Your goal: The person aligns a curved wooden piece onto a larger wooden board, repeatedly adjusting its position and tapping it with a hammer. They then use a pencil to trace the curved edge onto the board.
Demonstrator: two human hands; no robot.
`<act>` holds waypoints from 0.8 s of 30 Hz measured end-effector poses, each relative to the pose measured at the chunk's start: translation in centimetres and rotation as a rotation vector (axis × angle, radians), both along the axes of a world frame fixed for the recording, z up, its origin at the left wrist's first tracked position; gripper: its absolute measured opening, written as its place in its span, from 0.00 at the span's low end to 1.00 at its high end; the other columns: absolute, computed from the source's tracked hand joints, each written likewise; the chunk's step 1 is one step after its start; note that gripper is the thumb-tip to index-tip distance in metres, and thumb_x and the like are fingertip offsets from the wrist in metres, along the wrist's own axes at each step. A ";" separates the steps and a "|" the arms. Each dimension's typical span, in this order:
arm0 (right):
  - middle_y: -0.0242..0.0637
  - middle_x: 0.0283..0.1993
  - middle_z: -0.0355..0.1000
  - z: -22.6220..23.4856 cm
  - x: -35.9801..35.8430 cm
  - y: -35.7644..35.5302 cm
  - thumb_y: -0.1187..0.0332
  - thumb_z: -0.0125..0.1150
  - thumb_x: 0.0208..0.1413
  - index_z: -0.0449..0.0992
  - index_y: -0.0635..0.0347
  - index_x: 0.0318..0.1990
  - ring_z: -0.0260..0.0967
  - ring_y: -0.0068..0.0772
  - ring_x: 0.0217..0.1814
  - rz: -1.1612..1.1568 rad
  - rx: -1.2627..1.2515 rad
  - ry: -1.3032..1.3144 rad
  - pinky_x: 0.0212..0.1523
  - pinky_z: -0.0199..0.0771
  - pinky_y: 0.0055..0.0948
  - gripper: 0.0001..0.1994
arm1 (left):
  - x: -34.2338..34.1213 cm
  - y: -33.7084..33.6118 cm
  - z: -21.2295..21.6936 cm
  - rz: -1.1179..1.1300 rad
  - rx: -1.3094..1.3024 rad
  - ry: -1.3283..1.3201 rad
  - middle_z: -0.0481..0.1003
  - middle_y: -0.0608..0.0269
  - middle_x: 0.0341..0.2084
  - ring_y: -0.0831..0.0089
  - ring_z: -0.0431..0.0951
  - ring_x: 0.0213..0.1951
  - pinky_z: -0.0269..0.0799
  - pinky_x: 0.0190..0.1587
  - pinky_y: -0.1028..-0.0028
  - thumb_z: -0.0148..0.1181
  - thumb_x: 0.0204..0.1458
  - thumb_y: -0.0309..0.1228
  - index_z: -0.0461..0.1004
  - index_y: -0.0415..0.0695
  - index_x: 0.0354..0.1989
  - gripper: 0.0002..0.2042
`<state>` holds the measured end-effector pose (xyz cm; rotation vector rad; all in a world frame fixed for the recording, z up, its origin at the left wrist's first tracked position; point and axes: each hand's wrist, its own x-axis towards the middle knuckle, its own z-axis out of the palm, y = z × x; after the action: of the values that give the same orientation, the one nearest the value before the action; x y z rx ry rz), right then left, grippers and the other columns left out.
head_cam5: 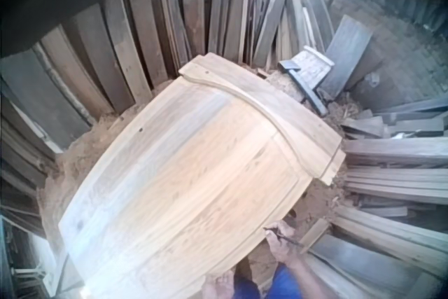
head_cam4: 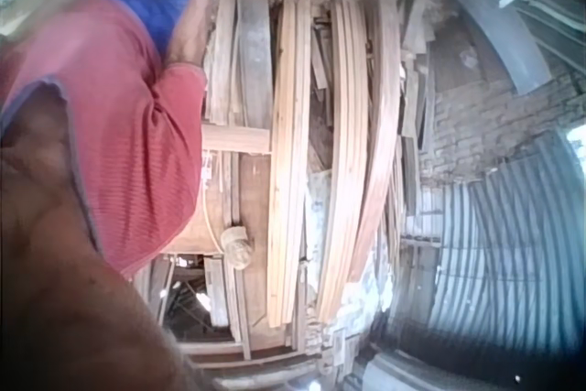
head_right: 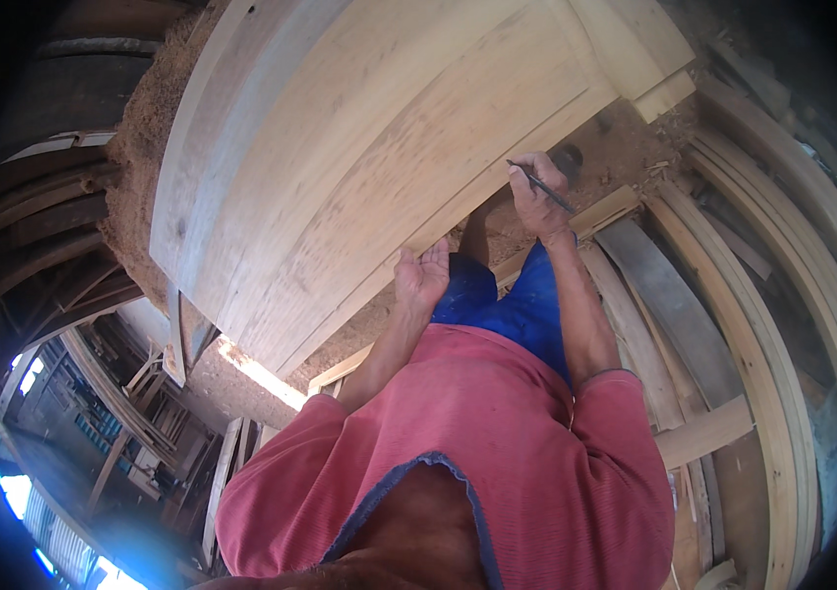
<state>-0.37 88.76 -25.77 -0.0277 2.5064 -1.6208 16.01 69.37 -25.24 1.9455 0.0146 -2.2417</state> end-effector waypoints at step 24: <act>0.49 0.31 0.77 1.8 -2.0 -1.6 0.68 0.63 0.55 0.77 0.62 0.36 0.78 0.52 0.34 0.119 0.117 0.150 0.36 0.77 0.44 0.07 | 0.2 -0.1 -0.1 -0.002 0.006 0.008 0.72 0.51 0.58 0.58 0.73 0.61 0.73 0.64 0.56 0.37 0.71 0.50 0.65 0.39 0.61 0.26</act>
<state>-2.39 87.12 -23.97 -0.2889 2.6487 -1.4754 16.19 69.32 -25.32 1.9409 0.0208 -2.2535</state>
